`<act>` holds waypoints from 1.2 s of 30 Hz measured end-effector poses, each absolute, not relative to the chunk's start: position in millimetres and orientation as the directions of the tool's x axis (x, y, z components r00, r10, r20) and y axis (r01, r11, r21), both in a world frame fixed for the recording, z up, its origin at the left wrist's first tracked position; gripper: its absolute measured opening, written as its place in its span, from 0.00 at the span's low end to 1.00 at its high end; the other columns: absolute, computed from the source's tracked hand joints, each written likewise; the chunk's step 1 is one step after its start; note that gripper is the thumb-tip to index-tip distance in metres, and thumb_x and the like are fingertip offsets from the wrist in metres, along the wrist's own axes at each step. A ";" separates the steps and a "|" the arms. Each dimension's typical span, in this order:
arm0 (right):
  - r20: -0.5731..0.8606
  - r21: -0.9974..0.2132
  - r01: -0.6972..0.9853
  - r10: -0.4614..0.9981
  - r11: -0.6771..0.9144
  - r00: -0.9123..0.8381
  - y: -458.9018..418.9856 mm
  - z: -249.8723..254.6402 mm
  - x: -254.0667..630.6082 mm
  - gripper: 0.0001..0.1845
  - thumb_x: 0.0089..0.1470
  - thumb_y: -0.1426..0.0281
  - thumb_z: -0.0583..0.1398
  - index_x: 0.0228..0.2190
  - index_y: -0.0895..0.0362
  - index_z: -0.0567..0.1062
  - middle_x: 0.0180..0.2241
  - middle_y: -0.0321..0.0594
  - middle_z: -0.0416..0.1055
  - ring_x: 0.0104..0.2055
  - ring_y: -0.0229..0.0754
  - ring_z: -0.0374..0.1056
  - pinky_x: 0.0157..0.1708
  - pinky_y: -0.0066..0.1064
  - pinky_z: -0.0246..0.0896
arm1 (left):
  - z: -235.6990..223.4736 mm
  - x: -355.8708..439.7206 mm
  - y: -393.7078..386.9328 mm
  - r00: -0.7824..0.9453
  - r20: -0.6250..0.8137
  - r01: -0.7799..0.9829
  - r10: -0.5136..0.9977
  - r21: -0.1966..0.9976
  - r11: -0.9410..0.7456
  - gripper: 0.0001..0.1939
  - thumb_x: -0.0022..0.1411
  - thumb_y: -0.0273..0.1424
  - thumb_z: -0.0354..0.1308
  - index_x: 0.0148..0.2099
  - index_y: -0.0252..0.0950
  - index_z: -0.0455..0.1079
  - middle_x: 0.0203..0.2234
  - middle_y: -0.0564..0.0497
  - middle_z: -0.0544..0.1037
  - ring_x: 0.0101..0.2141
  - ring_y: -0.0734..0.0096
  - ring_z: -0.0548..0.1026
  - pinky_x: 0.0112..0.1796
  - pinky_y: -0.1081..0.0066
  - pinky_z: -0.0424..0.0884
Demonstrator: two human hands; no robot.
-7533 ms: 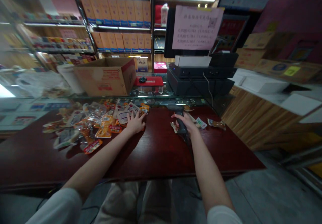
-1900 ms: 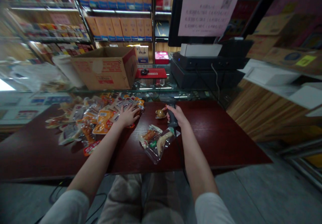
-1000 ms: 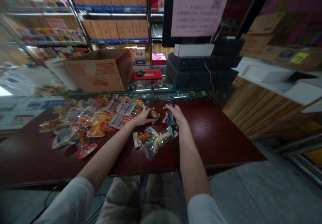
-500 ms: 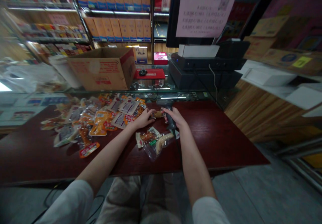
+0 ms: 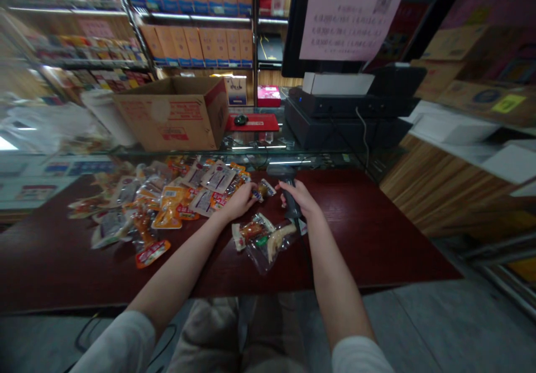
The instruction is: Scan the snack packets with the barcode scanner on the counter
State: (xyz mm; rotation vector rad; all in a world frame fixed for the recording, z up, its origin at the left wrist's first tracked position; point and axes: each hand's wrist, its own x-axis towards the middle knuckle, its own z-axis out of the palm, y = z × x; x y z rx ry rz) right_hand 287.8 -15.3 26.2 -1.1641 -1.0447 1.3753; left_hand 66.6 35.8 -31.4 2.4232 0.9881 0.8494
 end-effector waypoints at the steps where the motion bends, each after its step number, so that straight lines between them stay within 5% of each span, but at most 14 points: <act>1: -0.111 -0.980 -0.163 0.994 -0.112 -0.017 -15.5 26.6 287.0 0.22 0.40 0.60 0.72 0.34 0.58 0.73 0.24 0.35 0.73 0.18 0.32 0.62 0.15 0.24 0.60 | -30.7 65.3 36.7 0.560 0.400 0.476 0.726 0.562 -0.676 0.14 0.61 0.24 0.54 0.50 0.37 0.63 0.46 0.44 0.71 0.48 0.61 0.72 0.52 0.59 0.68; 8: -0.090 -0.981 -0.175 0.996 -0.088 0.003 -16.1 27.1 284.7 0.23 0.39 0.60 0.72 0.34 0.58 0.72 0.29 0.38 0.75 0.18 0.31 0.62 0.14 0.25 0.59 | -25.0 63.0 39.9 0.387 0.540 0.426 0.747 0.614 -0.664 0.14 0.60 0.22 0.55 0.48 0.38 0.61 0.46 0.45 0.71 0.49 0.62 0.71 0.53 0.60 0.67; 16: -0.075 -0.983 -0.166 0.997 -0.079 -0.031 -18.3 27.1 282.3 0.24 0.42 0.54 0.71 0.34 0.56 0.71 0.18 0.30 0.66 0.16 0.32 0.59 0.14 0.25 0.57 | -21.6 59.2 42.8 0.278 0.618 0.428 0.735 0.605 -0.671 0.13 0.61 0.23 0.55 0.47 0.39 0.60 0.45 0.45 0.71 0.49 0.62 0.71 0.52 0.60 0.66; 27: -0.026 -0.981 -0.192 0.999 -0.031 -0.028 -18.7 26.6 276.3 0.27 0.36 0.55 0.73 0.33 0.58 0.71 0.30 0.35 0.73 0.17 0.29 0.59 0.14 0.25 0.57 | -24.3 56.2 46.7 0.224 0.584 0.412 0.780 0.669 -0.619 0.13 0.60 0.24 0.56 0.48 0.37 0.62 0.46 0.44 0.71 0.50 0.62 0.70 0.53 0.58 0.67; 32: -0.040 -0.981 -0.187 0.996 -0.054 -0.080 -21.2 30.0 279.0 0.24 0.42 0.53 0.70 0.34 0.57 0.72 0.18 0.30 0.67 0.15 0.31 0.57 0.15 0.25 0.56 | -19.3 63.2 45.6 0.113 0.357 -0.032 0.927 0.934 -0.356 0.23 0.59 0.31 0.62 0.56 0.37 0.64 0.52 0.44 0.72 0.52 0.61 0.72 0.55 0.56 0.69; 36: -0.010 -0.980 -0.198 0.996 -0.028 -0.094 -22.8 31.1 278.8 0.23 0.45 0.53 0.68 0.34 0.57 0.72 0.15 0.29 0.64 0.14 0.32 0.56 0.15 0.25 0.55 | -10.1 66.7 41.1 0.214 0.114 -0.535 0.970 0.845 0.018 0.10 0.63 0.30 0.61 0.46 0.34 0.72 0.44 0.48 0.78 0.48 0.67 0.76 0.57 0.57 0.70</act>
